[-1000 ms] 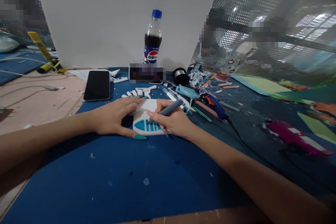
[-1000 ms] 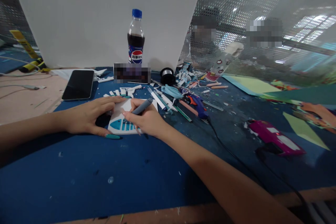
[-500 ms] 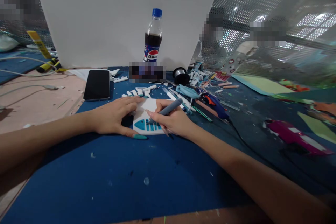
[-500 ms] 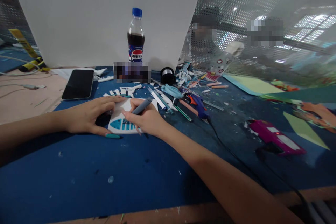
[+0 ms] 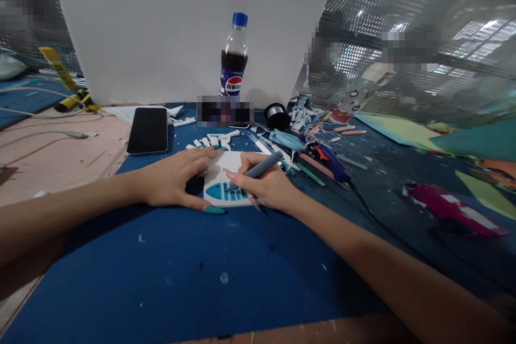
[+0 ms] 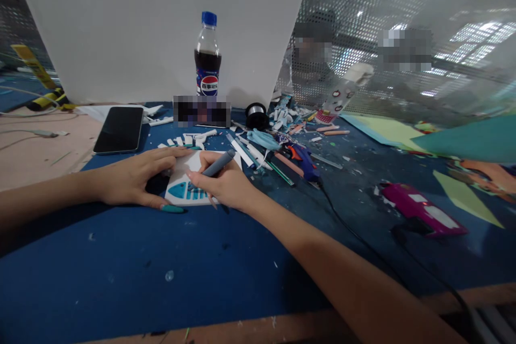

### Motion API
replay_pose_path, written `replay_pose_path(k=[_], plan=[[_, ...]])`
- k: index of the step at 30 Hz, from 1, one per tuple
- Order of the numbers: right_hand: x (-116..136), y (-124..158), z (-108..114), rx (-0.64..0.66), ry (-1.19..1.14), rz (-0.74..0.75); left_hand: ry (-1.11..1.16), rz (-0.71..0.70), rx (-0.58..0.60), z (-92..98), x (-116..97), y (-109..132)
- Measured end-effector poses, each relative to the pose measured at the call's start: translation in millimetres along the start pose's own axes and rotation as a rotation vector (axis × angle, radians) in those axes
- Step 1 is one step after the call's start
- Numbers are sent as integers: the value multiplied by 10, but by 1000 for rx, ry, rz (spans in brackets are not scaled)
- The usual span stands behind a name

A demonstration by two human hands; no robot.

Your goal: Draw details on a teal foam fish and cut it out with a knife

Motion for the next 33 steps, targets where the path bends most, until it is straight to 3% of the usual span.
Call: replay_pose_path(k=[17, 23, 33], plan=[[-3, -4, 1, 17, 18, 21, -5, -67, -62, -11, 3, 8], [12, 7, 14, -5, 60, 7, 9, -25, -8, 0, -22, -6], [31, 24, -15, 0, 56, 32, 17, -18, -30, -12, 27, 14]])
Point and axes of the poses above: each hand's wrist, its own y-axis away from the middle knuckle, its own z-axis out of the back of the hand, x = y × z, the point moved 4 cm from there along -y, towards the middle knuckle, and after that the axes turned 15 degrees about y, right-handed, at the moved point
